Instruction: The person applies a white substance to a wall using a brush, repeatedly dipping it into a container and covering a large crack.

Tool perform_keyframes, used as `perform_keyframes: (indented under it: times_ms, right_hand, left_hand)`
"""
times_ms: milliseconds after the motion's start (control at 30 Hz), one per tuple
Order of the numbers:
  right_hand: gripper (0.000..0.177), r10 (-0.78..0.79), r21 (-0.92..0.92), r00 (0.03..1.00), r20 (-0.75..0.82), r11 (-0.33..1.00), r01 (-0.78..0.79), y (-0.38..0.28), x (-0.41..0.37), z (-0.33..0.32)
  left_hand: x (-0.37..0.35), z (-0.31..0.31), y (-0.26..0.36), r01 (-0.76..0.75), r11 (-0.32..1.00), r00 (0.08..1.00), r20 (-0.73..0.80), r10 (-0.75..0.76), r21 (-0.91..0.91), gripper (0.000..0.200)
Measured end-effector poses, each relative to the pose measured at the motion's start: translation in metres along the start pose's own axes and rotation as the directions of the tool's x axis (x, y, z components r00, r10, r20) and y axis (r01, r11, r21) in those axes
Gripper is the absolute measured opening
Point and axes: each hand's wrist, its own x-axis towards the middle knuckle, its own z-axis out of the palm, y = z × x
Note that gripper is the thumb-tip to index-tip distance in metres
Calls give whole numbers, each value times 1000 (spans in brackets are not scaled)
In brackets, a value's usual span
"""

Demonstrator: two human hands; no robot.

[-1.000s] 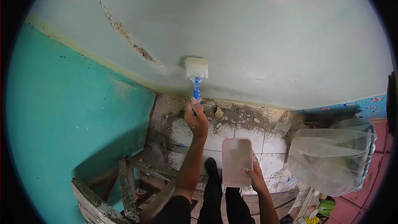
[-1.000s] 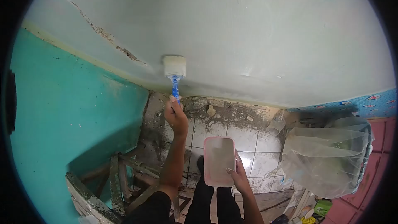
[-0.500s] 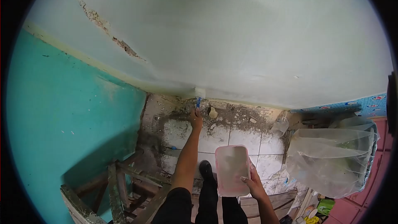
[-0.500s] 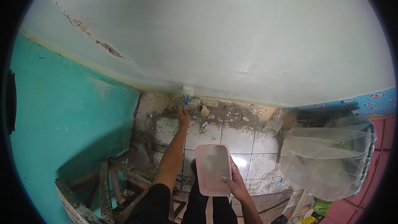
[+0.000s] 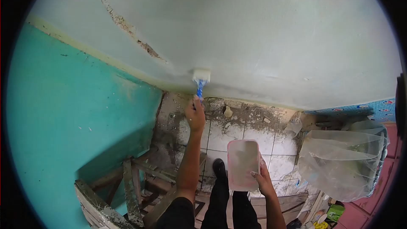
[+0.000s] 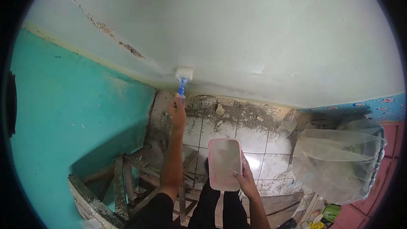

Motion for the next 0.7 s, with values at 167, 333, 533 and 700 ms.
perform_keyframes:
  times_ms: [167,333,533,700]
  right_hand:
    - [80,-13,-6,1000,8,1000,13,1,5,8]
    - [80,7,29,1000,23,1000,-7,8,8,10]
    - [81,47,-13,999,9,999,-46,29,4,-4]
    - [81,111,51,994,2,993,-111,63,2,-26]
  left_hand:
    - [9,-20,87,-214,971,975,-79,207,-103,32]
    - [32,-5,-4,-213,977,977,-6,213,31,33]
    - [7,22,-216,14,957,997,68,-35,290,38]
    - [1,42,-315,195,830,974,-3,-227,523,38]
